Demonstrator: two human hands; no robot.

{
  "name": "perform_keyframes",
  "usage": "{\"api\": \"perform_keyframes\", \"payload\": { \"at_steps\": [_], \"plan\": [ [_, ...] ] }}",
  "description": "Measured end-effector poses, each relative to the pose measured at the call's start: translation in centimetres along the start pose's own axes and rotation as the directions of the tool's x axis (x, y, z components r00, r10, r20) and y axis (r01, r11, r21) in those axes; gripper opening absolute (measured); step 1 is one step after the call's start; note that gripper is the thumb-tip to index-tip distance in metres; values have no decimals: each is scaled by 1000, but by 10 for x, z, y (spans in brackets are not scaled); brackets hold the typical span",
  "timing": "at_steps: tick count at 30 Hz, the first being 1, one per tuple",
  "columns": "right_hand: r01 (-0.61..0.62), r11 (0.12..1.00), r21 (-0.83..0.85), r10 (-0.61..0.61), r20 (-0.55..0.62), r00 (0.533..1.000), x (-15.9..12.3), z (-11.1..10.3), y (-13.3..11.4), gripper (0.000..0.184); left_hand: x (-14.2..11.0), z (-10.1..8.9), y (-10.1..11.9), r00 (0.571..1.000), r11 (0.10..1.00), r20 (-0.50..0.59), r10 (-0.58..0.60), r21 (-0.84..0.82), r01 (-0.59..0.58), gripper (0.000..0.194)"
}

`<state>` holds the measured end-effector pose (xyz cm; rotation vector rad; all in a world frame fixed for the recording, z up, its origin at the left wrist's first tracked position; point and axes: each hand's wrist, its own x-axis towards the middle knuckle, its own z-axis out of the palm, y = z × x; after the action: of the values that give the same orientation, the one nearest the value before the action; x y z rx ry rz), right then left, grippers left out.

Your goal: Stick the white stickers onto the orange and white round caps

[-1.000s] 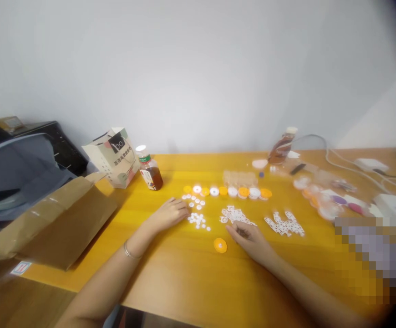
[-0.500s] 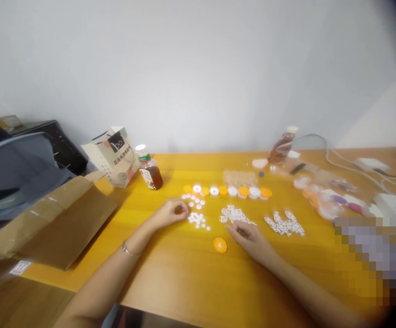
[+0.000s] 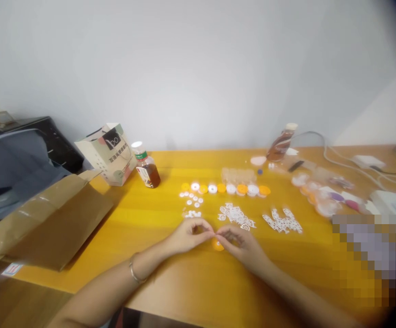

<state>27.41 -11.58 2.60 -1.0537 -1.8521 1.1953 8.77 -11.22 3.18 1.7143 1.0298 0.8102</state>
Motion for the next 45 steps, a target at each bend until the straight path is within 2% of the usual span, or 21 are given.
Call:
{"api": "perform_keyframes", "payload": {
  "at_steps": [4,10,14,19,25,30,34,38,41,45],
  "plan": [
    [-57,996,75,55,32,998,-1,3,0,18,-1,8,1,998,996,-28,53,66,-51,17],
    [-97,986,139,90,59,994,0,-1,-4,18,-3,8,0,983,968,-63,171,195,-156,16],
    [-148,975,166,135,90,987,1,-4,-7,19,-5,7,0,940,898,-58,337,321,-302,16],
    [-173,969,174,155,113,981,2,-4,-8,21,-5,8,-3,886,790,-19,463,463,-402,15],
    [-188,973,132,171,128,977,2,-5,-11,21,-4,7,-8,853,710,4,522,553,-437,15],
    [-183,979,91,171,128,977,2,-6,-10,21,-4,7,-11,851,682,20,525,588,-435,14],
    [-120,993,18,117,118,986,1,-8,-3,22,-5,8,-11,861,693,21,508,584,-423,15],
    [60,980,-191,-48,70,996,-1,-12,1,13,-5,9,-13,887,713,42,460,577,-398,15],
    [192,926,-325,-165,110,980,-3,-13,1,14,-5,12,-16,910,729,77,407,574,-374,14],
    [252,894,-370,-198,178,964,-5,-9,3,17,-3,16,-19,922,735,98,375,574,-360,12]
  ]
}}
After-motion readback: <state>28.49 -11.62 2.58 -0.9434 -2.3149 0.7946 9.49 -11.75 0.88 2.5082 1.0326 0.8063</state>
